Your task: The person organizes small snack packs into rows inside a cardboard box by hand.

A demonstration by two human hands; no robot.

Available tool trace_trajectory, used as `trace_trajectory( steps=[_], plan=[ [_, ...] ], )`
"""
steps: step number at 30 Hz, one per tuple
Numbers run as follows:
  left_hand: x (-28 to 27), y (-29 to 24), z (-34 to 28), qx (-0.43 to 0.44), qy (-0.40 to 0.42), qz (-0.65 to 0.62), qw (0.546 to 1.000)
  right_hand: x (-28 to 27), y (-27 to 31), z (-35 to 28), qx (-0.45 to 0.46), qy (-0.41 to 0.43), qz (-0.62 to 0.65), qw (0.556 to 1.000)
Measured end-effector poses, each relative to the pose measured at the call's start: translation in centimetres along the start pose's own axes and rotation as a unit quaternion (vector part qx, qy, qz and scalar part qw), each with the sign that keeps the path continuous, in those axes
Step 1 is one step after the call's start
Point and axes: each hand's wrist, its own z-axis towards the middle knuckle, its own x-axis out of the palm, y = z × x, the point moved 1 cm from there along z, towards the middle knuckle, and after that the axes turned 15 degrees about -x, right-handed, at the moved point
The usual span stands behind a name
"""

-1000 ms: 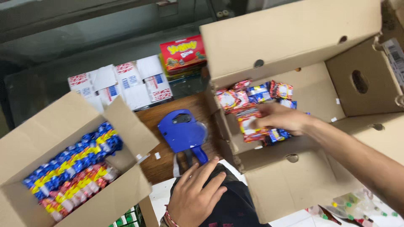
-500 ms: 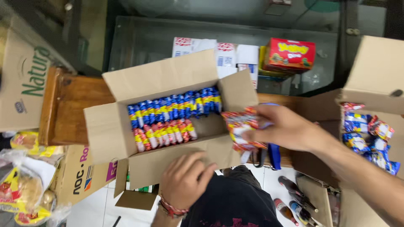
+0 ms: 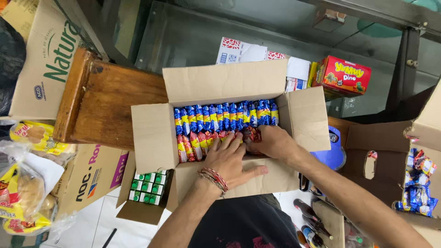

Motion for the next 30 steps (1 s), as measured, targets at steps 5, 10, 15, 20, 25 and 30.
trace_trajectory(
  steps=[5, 10, 15, 20, 25, 30],
  plan=[
    [0.7, 0.9, 0.3, -0.016, -0.011, -0.013, 1.0, -0.6, 0.1, -0.8, 0.05, 0.035, 0.319, 0.946],
    [1.3, 1.1, 0.6, 0.011, -0.027, -0.013, 0.999, 3.5, -3.7, 2.3, 0.039, 0.037, 0.284, 0.957],
    [1.6, 0.7, 1.3, 0.049, -0.037, 0.031, 0.998, 3.5, -4.1, 2.2, 0.028, 0.05, 0.235, 0.97],
    [2.4, -0.3, 2.3, 0.019, -0.061, 0.058, 0.996, -0.3, -1.5, -0.7, -0.01, 0.104, 0.136, 0.985],
    [4.5, -1.3, 3.8, 0.051, -0.107, 0.053, 0.992, 0.6, -1.8, 0.2, -0.047, 0.092, 0.1, 0.99],
    [5.6, -1.6, 4.3, 0.043, -0.13, 0.04, 0.99, 0.2, -2.1, -0.4, -0.087, 0.091, 0.112, 0.986]
  ],
)
